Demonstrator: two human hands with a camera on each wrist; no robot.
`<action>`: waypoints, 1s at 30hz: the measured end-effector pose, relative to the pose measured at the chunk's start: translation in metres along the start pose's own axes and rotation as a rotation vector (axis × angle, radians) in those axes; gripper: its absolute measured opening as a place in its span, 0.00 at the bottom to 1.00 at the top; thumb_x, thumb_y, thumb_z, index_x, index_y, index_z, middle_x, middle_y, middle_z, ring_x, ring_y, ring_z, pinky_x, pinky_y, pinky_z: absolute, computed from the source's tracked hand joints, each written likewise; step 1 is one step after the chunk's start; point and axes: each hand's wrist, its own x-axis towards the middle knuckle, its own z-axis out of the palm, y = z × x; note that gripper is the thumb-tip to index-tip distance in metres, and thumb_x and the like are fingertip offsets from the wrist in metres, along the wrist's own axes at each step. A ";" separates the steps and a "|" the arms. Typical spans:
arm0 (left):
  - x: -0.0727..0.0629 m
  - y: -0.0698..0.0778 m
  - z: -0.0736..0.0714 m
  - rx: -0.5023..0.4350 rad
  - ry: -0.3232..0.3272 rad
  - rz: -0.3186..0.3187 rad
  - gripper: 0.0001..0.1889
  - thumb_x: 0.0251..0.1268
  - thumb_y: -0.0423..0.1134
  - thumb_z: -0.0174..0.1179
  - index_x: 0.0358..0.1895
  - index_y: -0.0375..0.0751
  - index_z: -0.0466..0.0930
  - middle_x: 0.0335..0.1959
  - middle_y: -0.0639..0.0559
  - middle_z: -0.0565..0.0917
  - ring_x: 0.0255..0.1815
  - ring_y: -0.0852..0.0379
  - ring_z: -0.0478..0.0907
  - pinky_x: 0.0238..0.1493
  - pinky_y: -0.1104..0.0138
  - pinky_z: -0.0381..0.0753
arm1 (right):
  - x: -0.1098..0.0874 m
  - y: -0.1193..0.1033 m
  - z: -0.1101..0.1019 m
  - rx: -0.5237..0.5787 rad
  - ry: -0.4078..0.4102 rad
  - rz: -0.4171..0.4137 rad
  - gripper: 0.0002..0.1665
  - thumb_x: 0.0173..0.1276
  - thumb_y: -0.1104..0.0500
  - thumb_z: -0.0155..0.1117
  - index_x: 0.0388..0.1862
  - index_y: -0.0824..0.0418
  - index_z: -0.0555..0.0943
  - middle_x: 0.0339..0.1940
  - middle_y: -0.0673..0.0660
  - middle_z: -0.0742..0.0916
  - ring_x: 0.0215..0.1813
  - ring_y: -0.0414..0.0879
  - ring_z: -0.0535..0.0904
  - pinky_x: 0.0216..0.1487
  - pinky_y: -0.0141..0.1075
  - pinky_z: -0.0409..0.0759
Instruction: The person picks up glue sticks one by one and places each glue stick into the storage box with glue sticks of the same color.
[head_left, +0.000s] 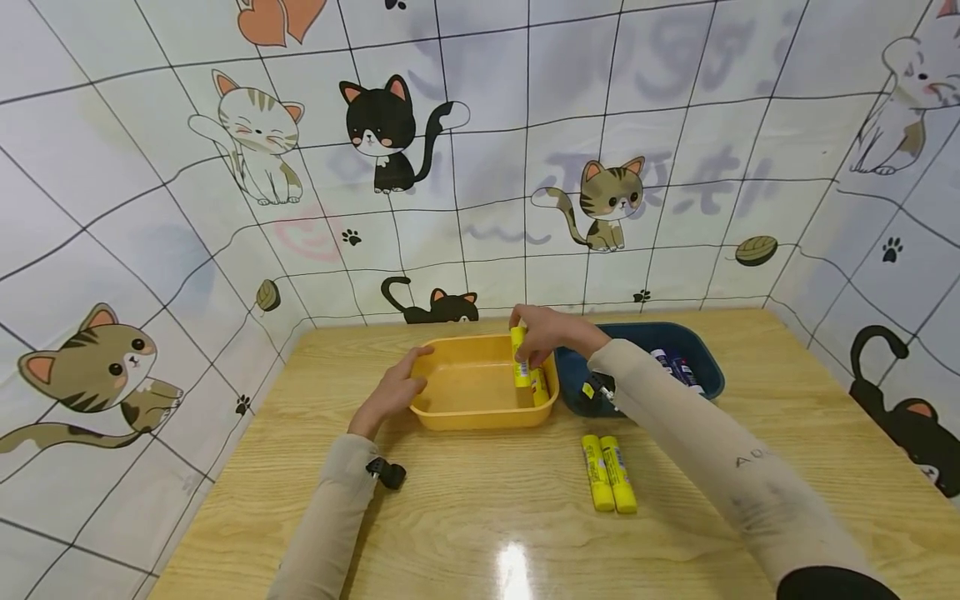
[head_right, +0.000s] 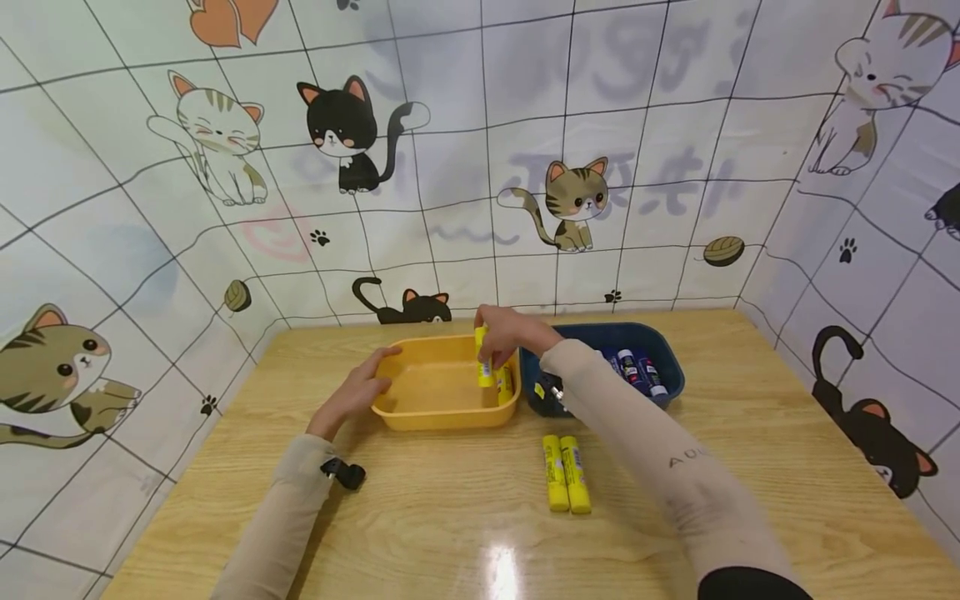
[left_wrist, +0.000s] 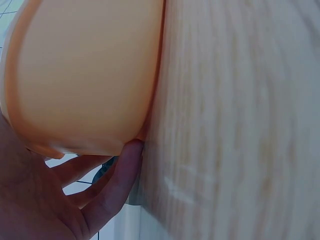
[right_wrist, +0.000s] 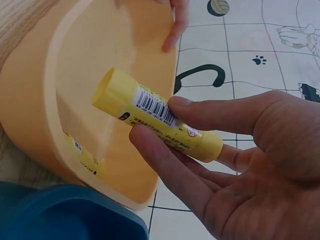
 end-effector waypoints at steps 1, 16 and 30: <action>0.000 -0.001 0.000 0.002 -0.001 -0.001 0.35 0.66 0.33 0.49 0.79 0.50 0.62 0.74 0.38 0.72 0.51 0.44 0.75 0.56 0.54 0.72 | 0.002 0.000 0.001 -0.006 -0.001 0.009 0.36 0.69 0.67 0.68 0.70 0.64 0.62 0.57 0.69 0.80 0.44 0.55 0.89 0.52 0.47 0.88; 0.000 0.000 0.000 0.000 -0.002 -0.010 0.35 0.67 0.32 0.49 0.79 0.50 0.62 0.70 0.36 0.75 0.46 0.47 0.77 0.49 0.59 0.75 | 0.026 -0.001 0.013 -0.050 -0.091 0.107 0.41 0.69 0.66 0.67 0.77 0.66 0.60 0.63 0.68 0.79 0.43 0.52 0.89 0.50 0.41 0.88; -0.001 0.002 0.000 -0.016 -0.005 -0.019 0.35 0.67 0.32 0.49 0.79 0.50 0.62 0.69 0.36 0.75 0.42 0.48 0.77 0.41 0.64 0.75 | 0.031 0.010 0.029 -0.079 -0.052 0.101 0.36 0.68 0.67 0.69 0.72 0.69 0.67 0.57 0.67 0.82 0.38 0.51 0.89 0.49 0.42 0.88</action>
